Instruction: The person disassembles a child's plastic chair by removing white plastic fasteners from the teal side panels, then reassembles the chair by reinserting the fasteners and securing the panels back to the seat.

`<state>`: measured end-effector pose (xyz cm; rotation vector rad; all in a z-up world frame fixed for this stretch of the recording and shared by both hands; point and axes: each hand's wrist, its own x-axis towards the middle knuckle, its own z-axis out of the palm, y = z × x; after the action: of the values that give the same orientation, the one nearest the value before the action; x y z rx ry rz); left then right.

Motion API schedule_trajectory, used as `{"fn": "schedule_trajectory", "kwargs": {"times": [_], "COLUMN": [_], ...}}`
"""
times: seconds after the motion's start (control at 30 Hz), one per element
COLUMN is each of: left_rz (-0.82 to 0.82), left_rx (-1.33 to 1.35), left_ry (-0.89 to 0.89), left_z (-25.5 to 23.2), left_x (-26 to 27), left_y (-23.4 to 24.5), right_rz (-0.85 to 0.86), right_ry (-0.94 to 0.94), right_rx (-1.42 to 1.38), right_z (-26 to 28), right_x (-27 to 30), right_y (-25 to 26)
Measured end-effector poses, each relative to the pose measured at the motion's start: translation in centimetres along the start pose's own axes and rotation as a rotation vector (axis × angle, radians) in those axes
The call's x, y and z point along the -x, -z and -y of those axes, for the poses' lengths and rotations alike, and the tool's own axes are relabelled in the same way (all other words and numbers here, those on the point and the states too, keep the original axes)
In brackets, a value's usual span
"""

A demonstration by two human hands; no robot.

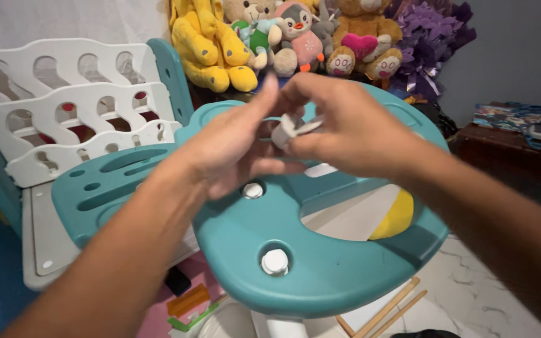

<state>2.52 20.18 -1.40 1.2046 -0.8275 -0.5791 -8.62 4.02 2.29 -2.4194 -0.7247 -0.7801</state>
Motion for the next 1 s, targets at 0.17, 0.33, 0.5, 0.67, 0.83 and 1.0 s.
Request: {"fn": "schedule_trajectory", "kwargs": {"times": [0.17,0.33,0.5,0.67,0.83,1.0], "left_rz": [0.064,-0.018,-0.023,-0.335,-0.603,-0.741], "left_rx": [0.197,0.313,0.246,0.187,0.106,0.022], "left_ry": [0.013,0.111,0.063,-0.034,-0.049,-0.024], "left_z": [0.7,1.0,-0.2,-2.1,-1.3,2.6], "left_x": [-0.7,-1.1,-0.9,1.1,2.6,3.5], "left_y": [0.3,2.3,4.4,7.8,12.5,22.0], "right_rz": [-0.13,-0.082,-0.02,0.102,0.325,0.391], "right_ry": [0.108,0.125,0.324,-0.02,-0.238,-0.173], "right_rx": [0.221,0.273,0.178,0.234,0.278,0.3], "right_z": [-0.6,-1.9,-3.9,-4.1,-2.9,-2.5], "right_x": [-0.8,-2.3,-4.2,-3.7,-4.1,-4.8], "right_y": [-1.9,-3.0,-3.7,-5.7,-6.8,-7.2]}}
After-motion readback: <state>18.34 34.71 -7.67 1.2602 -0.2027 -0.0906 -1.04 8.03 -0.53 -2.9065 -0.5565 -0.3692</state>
